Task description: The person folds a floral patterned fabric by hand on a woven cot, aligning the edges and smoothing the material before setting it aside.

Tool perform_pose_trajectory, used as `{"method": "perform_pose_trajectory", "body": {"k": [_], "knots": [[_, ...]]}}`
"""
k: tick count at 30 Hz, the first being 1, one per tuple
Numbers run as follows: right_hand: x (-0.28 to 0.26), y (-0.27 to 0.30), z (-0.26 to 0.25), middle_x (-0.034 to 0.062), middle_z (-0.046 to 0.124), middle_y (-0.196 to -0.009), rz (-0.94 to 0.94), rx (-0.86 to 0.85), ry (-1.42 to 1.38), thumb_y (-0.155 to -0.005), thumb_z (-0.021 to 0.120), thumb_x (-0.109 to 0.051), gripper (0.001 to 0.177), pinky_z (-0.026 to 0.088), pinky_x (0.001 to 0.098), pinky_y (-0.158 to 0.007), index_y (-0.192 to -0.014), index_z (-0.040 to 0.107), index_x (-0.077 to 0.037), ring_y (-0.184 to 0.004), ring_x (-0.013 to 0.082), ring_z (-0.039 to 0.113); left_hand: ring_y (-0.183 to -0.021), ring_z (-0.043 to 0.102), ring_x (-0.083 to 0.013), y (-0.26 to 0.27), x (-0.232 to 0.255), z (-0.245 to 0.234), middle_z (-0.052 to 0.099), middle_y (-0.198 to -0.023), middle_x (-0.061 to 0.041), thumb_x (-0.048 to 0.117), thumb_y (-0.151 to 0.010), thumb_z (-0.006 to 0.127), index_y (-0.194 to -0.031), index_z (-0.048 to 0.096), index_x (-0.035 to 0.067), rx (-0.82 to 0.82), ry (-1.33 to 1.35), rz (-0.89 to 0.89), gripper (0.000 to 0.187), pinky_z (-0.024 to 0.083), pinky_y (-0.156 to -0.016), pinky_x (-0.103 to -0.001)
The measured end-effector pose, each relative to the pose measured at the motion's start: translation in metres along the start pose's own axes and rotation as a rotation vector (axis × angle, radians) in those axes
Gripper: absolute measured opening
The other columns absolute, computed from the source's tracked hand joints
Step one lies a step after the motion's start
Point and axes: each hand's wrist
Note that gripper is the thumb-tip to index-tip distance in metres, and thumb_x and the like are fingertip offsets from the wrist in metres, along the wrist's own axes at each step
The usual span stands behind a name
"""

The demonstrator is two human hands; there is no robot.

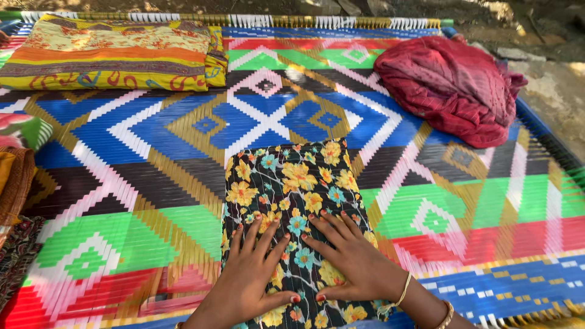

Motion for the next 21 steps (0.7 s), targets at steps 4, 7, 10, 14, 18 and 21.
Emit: {"method": "perform_pose_trajectory", "body": {"k": [4, 7, 10, 14, 18, 21], "knots": [[0.0, -0.002, -0.001, 0.0266, 0.026, -0.162, -0.005, -0.015, -0.026, -0.085, 0.068, -0.072, 0.099, 0.012, 0.065, -0.117, -0.155, 0.041, -0.008, -0.148, 0.0501, 0.022, -0.148, 0.006, -0.0543, -0.003, -0.004, 0.004, 0.021, -0.159, -0.03, 0.083, -0.09, 0.052, -0.151, 0.039, -0.002, -0.015, 0.012, 0.013, 0.105, 0.005, -0.111, -0.073], [0.0, -0.006, -0.007, 0.0275, 0.026, -0.162, -0.012, -0.042, -0.025, -0.085, 0.068, -0.072, 0.097, 0.017, 0.0647, -0.115, -0.153, 0.042, -0.008, -0.147, 0.05, 0.023, -0.152, 0.006, -0.0562, -0.006, -0.008, 0.003, 0.019, -0.159, -0.03, 0.083, -0.088, 0.052, -0.148, 0.041, 0.0, 0.015, 0.004, 0.037, 0.104, 0.006, -0.112, -0.076], [-0.001, -0.014, -0.018, 0.0264, 0.034, -0.155, -0.05, -0.044, 0.01, -0.083, 0.068, -0.073, 0.094, 0.027, 0.0607, -0.107, -0.147, 0.047, -0.008, -0.139, 0.0482, 0.033, -0.145, 0.015, -0.0512, -0.007, -0.013, -0.009, 0.027, -0.157, -0.029, 0.077, -0.092, 0.053, -0.146, 0.048, 0.001, -0.017, 0.053, 0.066, 0.094, 0.014, -0.109, -0.067], [0.027, -0.041, -0.033, 0.0161, 0.054, -0.133, 0.02, -0.201, -0.087, -0.086, 0.064, -0.07, 0.079, 0.041, 0.0489, -0.104, -0.137, 0.058, -0.01, -0.125, 0.0362, 0.05, -0.126, 0.046, -0.028, -0.044, -0.04, -0.025, 0.056, -0.133, -0.011, 0.065, -0.091, 0.054, -0.129, 0.064, 0.011, -0.02, 0.131, -0.053, 0.067, 0.035, -0.101, -0.047], [0.069, -0.107, -0.024, 0.0039, 0.063, -0.121, 0.053, 0.144, 0.02, -0.093, 0.066, -0.058, 0.056, 0.043, 0.0431, -0.103, -0.126, 0.067, -0.013, -0.118, 0.0261, 0.057, -0.114, 0.055, -0.021, -0.107, -0.081, -0.029, 0.063, -0.114, -0.004, 0.051, -0.095, 0.061, -0.12, 0.071, 0.013, 0.351, 0.086, -0.061, 0.046, 0.037, -0.095, -0.042], [0.085, -0.14, -0.001, 0.0091, 0.061, -0.124, 0.076, 0.367, 0.04, -0.083, 0.072, -0.052, 0.059, 0.037, 0.0464, -0.097, -0.129, 0.068, -0.014, -0.119, 0.0309, 0.052, -0.117, 0.054, -0.021, -0.136, -0.101, -0.02, 0.063, -0.115, -0.002, 0.046, -0.092, 0.066, -0.116, 0.073, 0.016, 0.503, 0.023, -0.113, 0.039, 0.034, -0.1, -0.042]]}}
Point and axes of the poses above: each hand's wrist, its own y-axis away from the middle knuckle, its own z-axis out of the palm, x = y × z
